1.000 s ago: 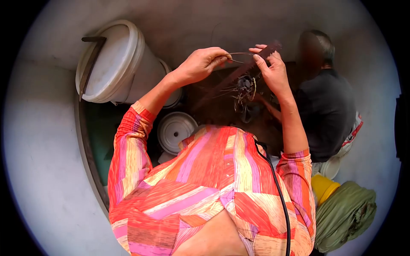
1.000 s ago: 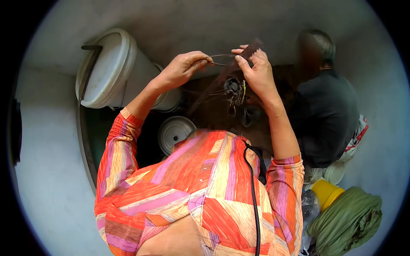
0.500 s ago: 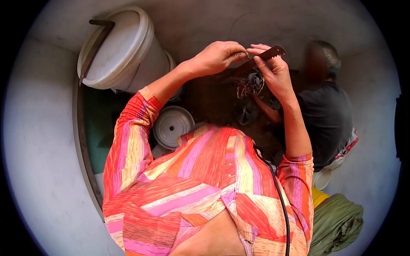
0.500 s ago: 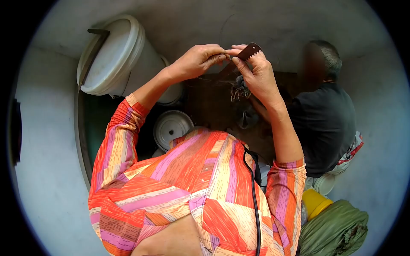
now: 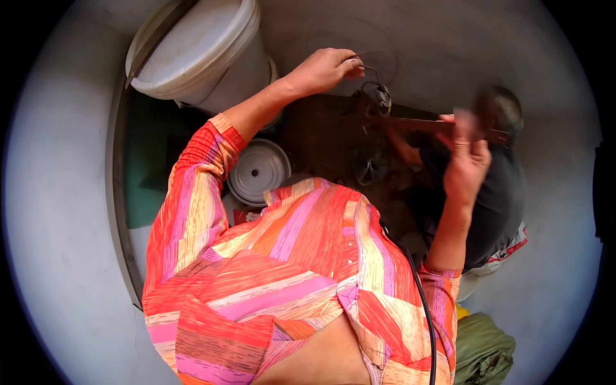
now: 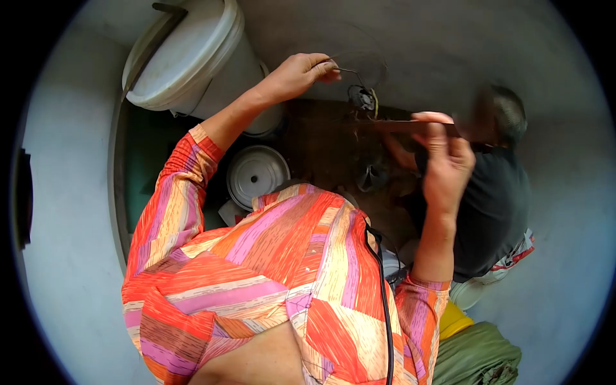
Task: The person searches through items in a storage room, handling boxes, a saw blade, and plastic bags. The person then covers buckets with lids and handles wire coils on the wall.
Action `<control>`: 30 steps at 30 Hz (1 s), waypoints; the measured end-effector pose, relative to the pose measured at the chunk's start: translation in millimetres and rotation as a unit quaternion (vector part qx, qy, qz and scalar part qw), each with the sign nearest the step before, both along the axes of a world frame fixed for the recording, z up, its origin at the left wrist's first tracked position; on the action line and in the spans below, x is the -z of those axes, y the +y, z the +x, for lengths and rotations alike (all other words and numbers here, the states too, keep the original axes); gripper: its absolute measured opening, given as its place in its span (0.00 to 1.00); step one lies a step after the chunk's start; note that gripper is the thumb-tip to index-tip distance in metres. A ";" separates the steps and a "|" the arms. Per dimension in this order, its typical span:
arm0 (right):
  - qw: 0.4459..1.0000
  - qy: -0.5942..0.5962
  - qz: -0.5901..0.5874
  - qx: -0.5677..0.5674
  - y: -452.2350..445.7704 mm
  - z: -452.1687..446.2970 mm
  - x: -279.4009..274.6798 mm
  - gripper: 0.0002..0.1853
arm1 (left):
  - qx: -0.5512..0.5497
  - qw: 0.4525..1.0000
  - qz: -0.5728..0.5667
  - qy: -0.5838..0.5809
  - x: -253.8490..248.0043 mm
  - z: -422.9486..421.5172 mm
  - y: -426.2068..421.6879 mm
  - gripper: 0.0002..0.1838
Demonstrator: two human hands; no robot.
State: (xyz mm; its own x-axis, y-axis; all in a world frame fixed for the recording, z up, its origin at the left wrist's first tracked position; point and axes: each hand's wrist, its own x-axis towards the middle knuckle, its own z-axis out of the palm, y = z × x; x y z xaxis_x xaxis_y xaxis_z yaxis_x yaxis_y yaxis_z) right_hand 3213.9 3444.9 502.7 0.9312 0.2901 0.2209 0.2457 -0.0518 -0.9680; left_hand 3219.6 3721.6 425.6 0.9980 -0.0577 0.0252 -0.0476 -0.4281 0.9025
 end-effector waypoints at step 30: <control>0.976 -0.132 -0.100 -0.145 31.0 163.9 -82.0 0.10 | -0.153 0.978 -0.011 0.140 -155.2 -148.8 88.4 0.13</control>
